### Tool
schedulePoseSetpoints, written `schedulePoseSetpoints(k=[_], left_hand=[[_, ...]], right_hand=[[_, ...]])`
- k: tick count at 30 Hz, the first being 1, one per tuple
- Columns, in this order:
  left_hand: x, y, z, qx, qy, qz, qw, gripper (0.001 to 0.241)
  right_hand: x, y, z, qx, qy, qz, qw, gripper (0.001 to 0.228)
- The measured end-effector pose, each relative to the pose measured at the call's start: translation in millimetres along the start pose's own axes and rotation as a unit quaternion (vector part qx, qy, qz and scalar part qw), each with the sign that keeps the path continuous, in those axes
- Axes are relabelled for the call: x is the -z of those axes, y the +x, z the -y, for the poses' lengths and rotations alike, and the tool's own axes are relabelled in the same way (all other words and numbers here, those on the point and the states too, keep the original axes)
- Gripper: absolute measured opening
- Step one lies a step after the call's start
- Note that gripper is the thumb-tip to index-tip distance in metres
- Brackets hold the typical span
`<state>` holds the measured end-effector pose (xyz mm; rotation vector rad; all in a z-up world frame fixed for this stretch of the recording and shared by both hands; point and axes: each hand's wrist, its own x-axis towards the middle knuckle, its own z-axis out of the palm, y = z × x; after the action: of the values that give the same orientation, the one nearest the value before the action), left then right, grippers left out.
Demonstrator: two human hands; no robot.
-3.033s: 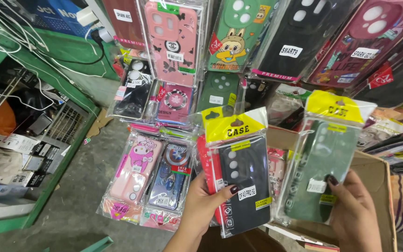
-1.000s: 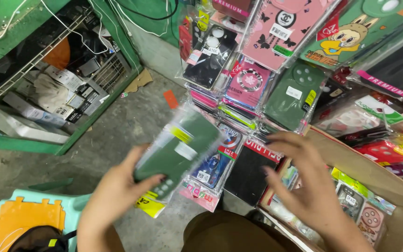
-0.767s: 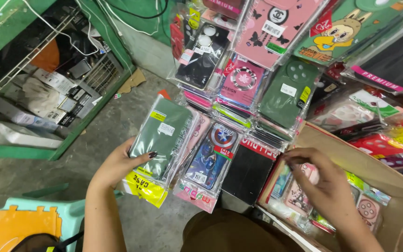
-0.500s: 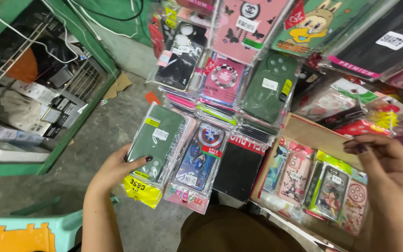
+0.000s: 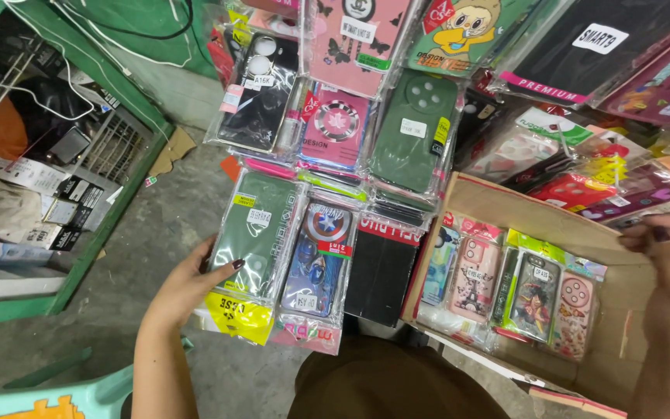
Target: The person takes packaged phone cases out of a cardboard box and hangs them on hooks on a green wire display wall, arranging them among the other displayed cases. They pick up cases one at a time, match them to empty hook spots, and press them into place on the grid.
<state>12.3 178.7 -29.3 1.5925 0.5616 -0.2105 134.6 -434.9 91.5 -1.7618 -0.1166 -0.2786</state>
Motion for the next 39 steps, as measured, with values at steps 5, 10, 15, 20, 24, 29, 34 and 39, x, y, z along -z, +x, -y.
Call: schedulePoseSetpoints(k=[5, 10, 15, 20, 24, 29, 34, 39], left_hand=[[-5.0, -4.2, 0.3, 0.035, 0.009, -0.012, 0.999, 0.071], [-8.6, -4.6, -2.8, 0.04, 0.054, -0.037, 0.997, 0.076], [-12.5, -2.6, -3.0, 0.004, 0.015, -0.012, 1.0, 0.078], [-15.4, -6.4, -5.1, -0.005, 0.019, -0.025, 0.999, 0.076], [-14.8, -0.8, 8.9, -0.041, 0.006, -0.031, 0.999, 0.075], [-13.8, 0.6, 10.7, -0.047, 0.015, -0.029, 0.998, 0.076], [-6.6, 2.3, 8.7, -0.046, 0.085, -0.053, 0.994, 0.067], [-11.9, -0.2, -2.0, -0.13, 0.14, -0.167, 0.967, 0.049]], right_hand=[[-96.5, -27.1, 28.4, -0.154, -0.009, 0.033, 0.988, 0.018], [-185.9, -71.1, -22.0, -0.413, 0.137, 0.335, 0.836, 0.054], [-258.9, -101.5, -88.4, -0.496, 0.206, 0.286, 0.793, 0.062], [-306.9, -103.2, -75.5, -0.474, 0.013, 0.284, 0.833, 0.062], [-317.5, -108.3, -108.2, -0.437, 0.07, 0.267, 0.856, 0.053], [-315.7, -112.1, -93.9, -0.413, 0.063, 0.249, 0.874, 0.047], [-277.2, -100.8, -55.8, -0.416, 0.122, 0.239, 0.869, 0.049], [-217.6, -75.0, -8.4, -0.357, 0.057, 0.312, 0.879, 0.058]])
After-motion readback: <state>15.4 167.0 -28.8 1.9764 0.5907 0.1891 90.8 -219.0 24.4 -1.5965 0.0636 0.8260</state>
